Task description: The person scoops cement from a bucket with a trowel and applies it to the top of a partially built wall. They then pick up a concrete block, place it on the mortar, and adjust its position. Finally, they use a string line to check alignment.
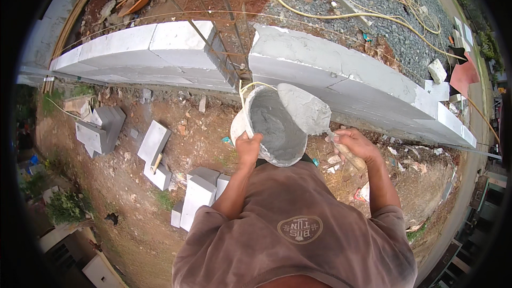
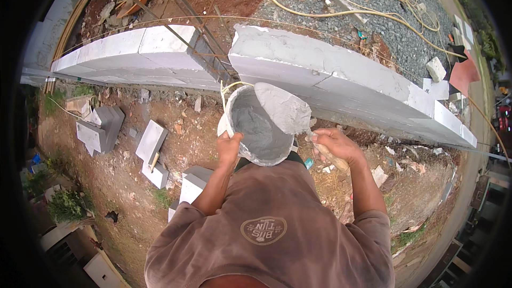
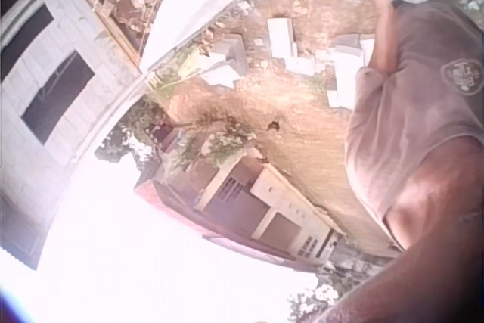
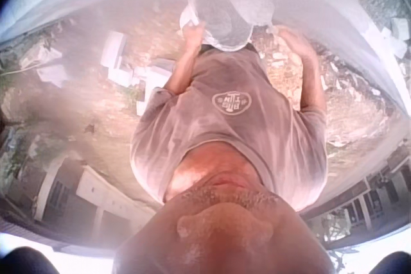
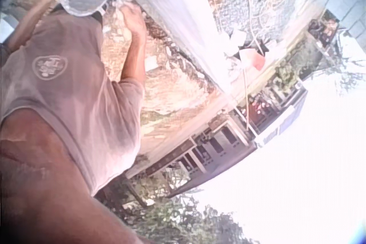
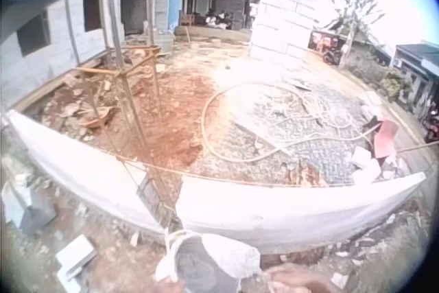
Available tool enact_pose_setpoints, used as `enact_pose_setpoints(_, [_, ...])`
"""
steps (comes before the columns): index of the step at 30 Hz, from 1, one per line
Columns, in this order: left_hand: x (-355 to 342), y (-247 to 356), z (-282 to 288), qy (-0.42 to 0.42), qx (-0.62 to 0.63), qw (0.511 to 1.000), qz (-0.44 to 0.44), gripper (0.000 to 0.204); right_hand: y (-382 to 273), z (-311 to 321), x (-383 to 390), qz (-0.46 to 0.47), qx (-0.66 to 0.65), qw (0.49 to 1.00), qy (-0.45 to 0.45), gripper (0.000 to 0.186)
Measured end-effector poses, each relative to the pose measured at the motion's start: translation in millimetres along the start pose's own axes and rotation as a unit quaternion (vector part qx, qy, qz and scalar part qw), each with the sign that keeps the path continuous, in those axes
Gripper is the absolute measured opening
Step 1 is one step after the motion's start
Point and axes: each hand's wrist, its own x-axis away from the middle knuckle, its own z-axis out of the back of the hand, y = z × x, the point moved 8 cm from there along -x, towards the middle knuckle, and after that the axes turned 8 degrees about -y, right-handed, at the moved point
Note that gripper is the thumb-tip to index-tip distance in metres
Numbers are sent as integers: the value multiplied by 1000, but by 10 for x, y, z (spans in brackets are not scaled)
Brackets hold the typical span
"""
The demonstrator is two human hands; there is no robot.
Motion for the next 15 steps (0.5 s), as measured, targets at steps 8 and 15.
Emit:
enact_pose_setpoints(8, [-97,-117,423,64,46,997,-8,11,-1661,258,-37,232,522,756,318,38])
enact_pose_setpoints(15, [-73,-155,688,101,32,994,6,12,-1770,295,-544,90,585,719,364,38])
